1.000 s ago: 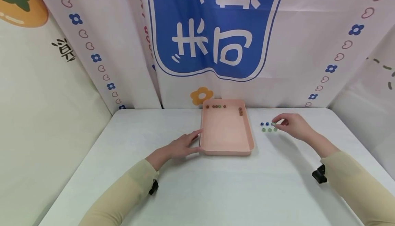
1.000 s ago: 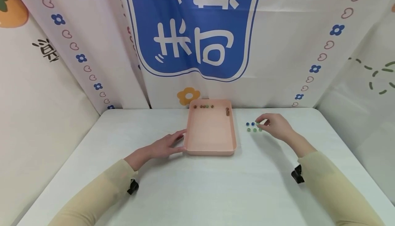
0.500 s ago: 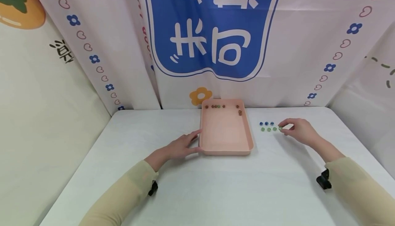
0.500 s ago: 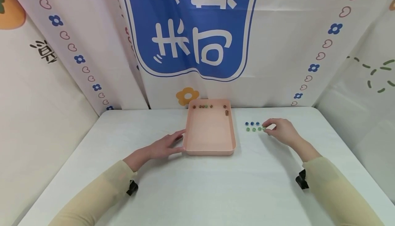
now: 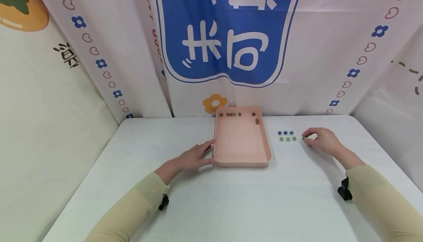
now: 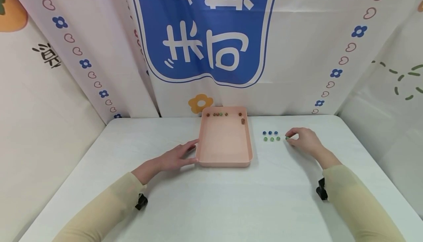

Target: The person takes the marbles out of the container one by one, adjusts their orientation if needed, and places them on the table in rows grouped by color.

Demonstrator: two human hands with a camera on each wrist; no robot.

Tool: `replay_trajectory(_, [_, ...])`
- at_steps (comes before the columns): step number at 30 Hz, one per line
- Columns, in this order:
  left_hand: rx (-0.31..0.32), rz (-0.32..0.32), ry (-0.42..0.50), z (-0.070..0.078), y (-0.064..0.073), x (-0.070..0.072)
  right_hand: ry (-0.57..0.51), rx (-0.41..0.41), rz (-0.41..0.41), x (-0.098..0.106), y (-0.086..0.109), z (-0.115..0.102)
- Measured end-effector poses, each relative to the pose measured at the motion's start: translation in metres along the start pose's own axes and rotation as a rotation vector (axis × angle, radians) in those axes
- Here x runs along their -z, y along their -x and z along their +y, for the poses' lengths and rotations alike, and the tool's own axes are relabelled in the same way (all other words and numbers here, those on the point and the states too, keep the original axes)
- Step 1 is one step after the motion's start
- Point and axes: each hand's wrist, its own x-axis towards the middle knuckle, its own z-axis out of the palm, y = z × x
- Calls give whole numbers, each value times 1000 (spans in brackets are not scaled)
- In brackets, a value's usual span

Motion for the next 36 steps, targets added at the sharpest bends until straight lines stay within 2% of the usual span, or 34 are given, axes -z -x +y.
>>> replay_trajectory(21, [7,6,-7,0,1,-1,7,-18,-13,-5,-10,-1])
replay_trajectory(36, [8,1,-10,1,2,0,49,27,-22,-11,-17,4])
